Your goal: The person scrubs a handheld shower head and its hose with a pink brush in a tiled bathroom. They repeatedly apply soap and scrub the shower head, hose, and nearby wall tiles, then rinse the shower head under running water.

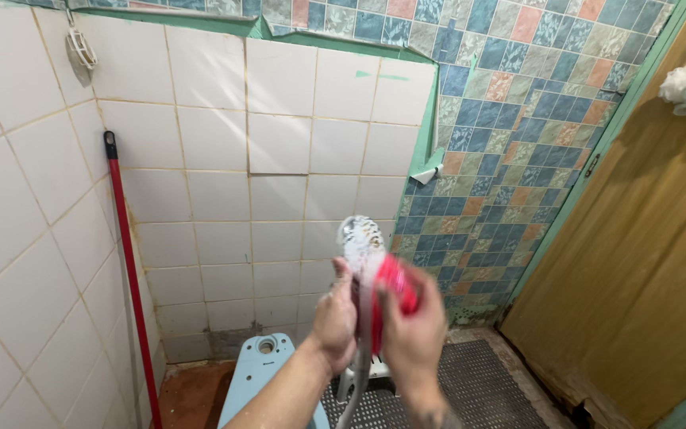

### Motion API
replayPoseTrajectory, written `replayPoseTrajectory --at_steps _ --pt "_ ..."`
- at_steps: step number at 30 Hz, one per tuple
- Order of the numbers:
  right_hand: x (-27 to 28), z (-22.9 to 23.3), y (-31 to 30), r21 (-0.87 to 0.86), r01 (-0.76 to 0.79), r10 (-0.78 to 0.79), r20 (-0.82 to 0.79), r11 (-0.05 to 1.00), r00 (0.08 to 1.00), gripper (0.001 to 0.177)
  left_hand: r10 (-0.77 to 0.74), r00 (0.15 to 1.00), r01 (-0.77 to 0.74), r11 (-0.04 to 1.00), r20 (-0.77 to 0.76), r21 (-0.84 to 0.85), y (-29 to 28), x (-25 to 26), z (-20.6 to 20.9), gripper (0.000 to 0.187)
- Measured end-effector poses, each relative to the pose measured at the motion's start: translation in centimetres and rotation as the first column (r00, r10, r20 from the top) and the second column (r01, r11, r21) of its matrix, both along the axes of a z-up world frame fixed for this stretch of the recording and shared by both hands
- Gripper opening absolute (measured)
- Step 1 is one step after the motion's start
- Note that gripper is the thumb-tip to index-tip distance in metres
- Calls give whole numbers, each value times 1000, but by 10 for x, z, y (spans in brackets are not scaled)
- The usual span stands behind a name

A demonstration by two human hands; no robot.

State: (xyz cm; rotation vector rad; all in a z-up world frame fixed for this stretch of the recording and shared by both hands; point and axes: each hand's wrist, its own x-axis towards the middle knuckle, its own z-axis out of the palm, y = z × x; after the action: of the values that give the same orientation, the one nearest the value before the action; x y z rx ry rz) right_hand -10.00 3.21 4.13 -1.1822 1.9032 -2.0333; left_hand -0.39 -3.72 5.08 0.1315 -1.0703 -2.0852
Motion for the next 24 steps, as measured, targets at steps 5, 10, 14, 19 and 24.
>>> replayPoseTrajectory --at_steps 5,10,14,19,24 --pt "22 1 -3 -19 -15 16 54 1000 998 45 -8 999 10 999 -46 44 -15 17 30 84" --pt "53 -122 -2 42 -4 -3 184 999 983 42 131 991 -130 990 17 -56 -32 43 44 88" --pt "64 -113 -13 -21 -30 34 280 999 960 40 177 980 -179 984 85 7 -33 56 38 83" --pt "73 -58 -19 -254 -99 161 236 962 958 41 185 979 -183 983 91 -26 -37 65 35 74" --pt "82 -146 -36 -226 -204 283 409 953 868 41 229 959 -162 927 168 -339 -46 88 48 74"
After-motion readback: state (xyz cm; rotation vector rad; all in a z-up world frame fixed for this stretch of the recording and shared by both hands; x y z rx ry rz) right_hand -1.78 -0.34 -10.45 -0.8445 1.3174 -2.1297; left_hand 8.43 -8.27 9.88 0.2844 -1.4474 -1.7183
